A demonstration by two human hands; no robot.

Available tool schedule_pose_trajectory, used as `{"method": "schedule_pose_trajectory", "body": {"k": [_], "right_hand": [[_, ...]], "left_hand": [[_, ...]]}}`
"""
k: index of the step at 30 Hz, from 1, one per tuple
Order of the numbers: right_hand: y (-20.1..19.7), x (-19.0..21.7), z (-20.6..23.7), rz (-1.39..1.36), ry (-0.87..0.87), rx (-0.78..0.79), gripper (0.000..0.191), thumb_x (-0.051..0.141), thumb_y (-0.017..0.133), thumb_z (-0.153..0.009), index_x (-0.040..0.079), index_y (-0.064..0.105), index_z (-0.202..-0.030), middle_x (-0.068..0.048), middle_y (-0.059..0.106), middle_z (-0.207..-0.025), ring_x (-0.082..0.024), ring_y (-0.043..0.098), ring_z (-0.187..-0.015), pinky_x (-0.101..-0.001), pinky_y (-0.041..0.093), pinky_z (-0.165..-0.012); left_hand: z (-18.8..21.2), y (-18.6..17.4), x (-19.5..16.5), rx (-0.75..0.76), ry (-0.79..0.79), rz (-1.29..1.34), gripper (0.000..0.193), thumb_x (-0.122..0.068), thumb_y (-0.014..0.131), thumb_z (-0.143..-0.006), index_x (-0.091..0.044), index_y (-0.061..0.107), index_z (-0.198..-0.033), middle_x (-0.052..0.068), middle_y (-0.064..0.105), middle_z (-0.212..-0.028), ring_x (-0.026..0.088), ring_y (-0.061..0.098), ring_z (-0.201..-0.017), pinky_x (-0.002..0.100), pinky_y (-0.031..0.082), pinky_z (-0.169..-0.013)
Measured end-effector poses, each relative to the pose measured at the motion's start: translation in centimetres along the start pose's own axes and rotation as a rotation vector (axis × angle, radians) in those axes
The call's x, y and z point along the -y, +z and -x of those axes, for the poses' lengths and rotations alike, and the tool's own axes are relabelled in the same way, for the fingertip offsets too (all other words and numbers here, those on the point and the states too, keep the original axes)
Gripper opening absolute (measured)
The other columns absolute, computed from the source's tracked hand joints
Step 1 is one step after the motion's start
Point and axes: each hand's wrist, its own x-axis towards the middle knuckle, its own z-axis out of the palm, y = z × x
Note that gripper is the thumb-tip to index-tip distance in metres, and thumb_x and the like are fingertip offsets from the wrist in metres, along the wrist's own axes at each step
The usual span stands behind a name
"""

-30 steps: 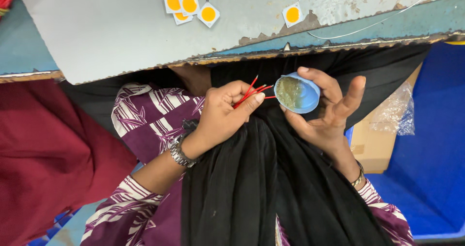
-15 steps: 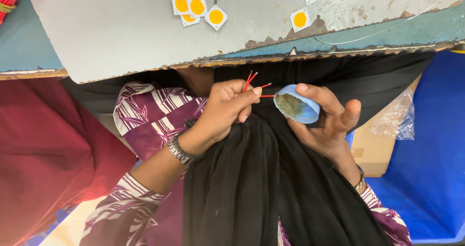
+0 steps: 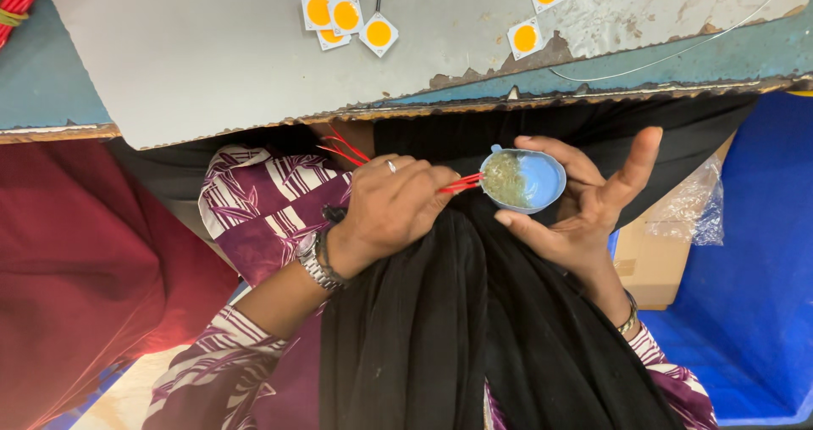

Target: The person solders red and black wires onto small LED chips on a workbench using a soldering iron, dips wire ends into flux held in a small cup, and gathers finished wired LEDs into bundles on the bench.

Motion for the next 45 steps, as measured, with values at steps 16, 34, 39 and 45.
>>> {"method": "schedule_pose_trajectory", "body": {"k": [16, 34, 39, 45], "right_hand": [[-0.3, -1.6, 0.8, -0.101, 0.019, -0.080, 0.137, 0.003, 0.091, -0.088, 0.033, -0.022, -0.160, -0.025, 0.063, -0.138, -0.025, 0.067, -0.120, -0.0353, 0.056, -0.106], [-0.1, -1.0, 0.2, 0.025, -0.080, -0.017, 0.143, -0.006, 0.088, -0.081, 0.041, -0.019, -0.164, -0.026, 0.056, -0.145, -0.028, 0.065, -0.125, -0.0400, 0.060, -0.107], [-2.0, 0.2, -0.6, 0.111, -0.145, -0.130, 0.127, -0.006, 0.087, -0.085, 0.031, -0.006, -0.164, -0.022, 0.056, -0.146, -0.025, 0.065, -0.124, -0.0360, 0.059, -0.105], [-4.9, 3.8, -6.8, 0.125, -0.141, -0.294, 0.098, -0.007, 0.084, -0.092, 0.013, 0.017, -0.162, -0.015, 0.057, -0.144, -0.022, 0.063, -0.123, -0.0327, 0.055, -0.107]], "left_hand": [[0.2, -0.3, 0.6, 0.026, 0.036, 0.022, 0.020, -0.004, 0.080, -0.088, -0.004, 0.066, -0.101, 0.005, 0.062, -0.079, 0.021, 0.061, -0.069, 0.036, 0.046, -0.062], [0.7, 1.0, 0.5, 0.030, -0.525, 0.430, 0.014, -0.014, 0.071, -0.100, -0.002, 0.065, -0.096, 0.005, 0.062, -0.073, 0.010, 0.056, -0.059, 0.027, 0.044, -0.056], [0.7, 0.5, 0.4, 0.010, -0.556, 0.469, 0.015, -0.014, 0.070, -0.102, -0.003, 0.063, -0.096, 0.003, 0.057, -0.070, 0.007, 0.050, -0.059, 0.026, 0.040, -0.055], [0.4, -0.5, 0.0, 0.003, -0.583, 0.498, 0.016, -0.014, 0.067, -0.103, -0.002, 0.060, -0.094, 0.004, 0.055, -0.068, 0.008, 0.044, -0.056, 0.027, 0.036, -0.052]]}}
